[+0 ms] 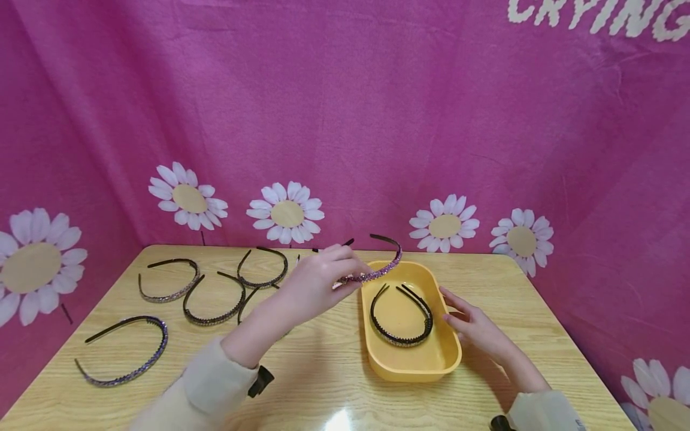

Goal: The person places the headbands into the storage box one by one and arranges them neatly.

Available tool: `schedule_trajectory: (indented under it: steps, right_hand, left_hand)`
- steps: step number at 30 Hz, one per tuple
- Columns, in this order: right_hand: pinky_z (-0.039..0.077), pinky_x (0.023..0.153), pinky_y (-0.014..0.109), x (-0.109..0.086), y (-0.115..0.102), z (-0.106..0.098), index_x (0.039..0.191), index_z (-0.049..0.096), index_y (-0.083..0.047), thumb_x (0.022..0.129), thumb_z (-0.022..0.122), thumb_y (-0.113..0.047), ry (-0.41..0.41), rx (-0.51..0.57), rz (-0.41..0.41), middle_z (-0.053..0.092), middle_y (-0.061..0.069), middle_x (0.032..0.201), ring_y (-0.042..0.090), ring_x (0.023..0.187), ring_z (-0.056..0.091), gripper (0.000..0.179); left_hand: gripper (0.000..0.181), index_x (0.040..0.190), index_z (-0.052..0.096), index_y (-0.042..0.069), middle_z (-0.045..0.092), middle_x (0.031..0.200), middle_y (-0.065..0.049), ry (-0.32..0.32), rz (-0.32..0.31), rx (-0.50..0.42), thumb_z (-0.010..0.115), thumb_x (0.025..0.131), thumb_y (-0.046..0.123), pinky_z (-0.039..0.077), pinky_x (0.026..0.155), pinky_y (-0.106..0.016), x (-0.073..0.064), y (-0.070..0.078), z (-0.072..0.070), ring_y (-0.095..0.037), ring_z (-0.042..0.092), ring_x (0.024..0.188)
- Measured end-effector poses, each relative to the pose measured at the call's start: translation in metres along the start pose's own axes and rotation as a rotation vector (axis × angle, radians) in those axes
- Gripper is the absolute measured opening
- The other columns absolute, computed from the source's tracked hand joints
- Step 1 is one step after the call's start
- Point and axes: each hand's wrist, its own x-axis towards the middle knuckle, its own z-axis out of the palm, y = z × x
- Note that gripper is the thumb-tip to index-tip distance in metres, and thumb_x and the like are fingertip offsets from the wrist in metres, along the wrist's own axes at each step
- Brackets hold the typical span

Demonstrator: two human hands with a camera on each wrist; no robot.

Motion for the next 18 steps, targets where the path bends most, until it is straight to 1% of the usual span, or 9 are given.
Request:
schedule_trajectory:
  steps: [6,12,14,18]
  right_hand:
    - [0.055,0.078,0.033,0.0,-0.001,0.0,0.15,0.018,-0.007,0.098,0.05,-0.014,0.002,-0.004,0.001,0.023,0.032,0.148,0.05,0.125,0.038,0.062]
    - [0.055,0.077,0.032,0.0,-0.001,0.0,0.15,0.018,-0.007,0.097,0.05,-0.014,0.003,0.0,0.004,0.024,0.031,0.148,0.048,0.123,0.04,0.062]
    - [0.056,0.076,0.032,0.0,-0.002,0.0,0.15,0.018,-0.007,0.097,0.05,-0.014,0.002,0.005,0.004,0.024,0.031,0.148,0.047,0.123,0.041,0.062]
    - [0.056,0.074,0.032,-0.001,-0.002,0.0,0.15,0.018,-0.007,0.097,0.05,-0.014,0.001,-0.002,0.004,0.022,0.031,0.149,0.047,0.122,0.042,0.062]
  left_hand:
    - [0.02,0.097,0.072,0.015,0.062,0.087,0.006,-0.071,-0.01,-0.018,0.075,0.079,0.009,0.044,0.061,-0.013,0.002,0.001,0.021,-0.005,0.054,0.074]
    - [0.02,0.1,0.072,0.018,0.062,0.09,0.008,-0.134,-0.022,-0.023,0.074,0.08,0.013,0.044,0.063,-0.013,0.005,0.005,0.042,-0.004,0.055,0.077]
    - [0.02,0.1,0.072,0.019,0.062,0.09,0.008,-0.148,-0.016,-0.022,0.074,0.08,0.014,0.044,0.064,-0.013,0.005,0.006,0.048,-0.004,0.055,0.078]
    - [0.02,0.1,0.072,0.018,0.062,0.089,0.007,-0.17,0.006,-0.027,0.074,0.08,0.013,0.046,0.069,-0.014,0.004,0.006,0.062,-0.006,0.057,0.081]
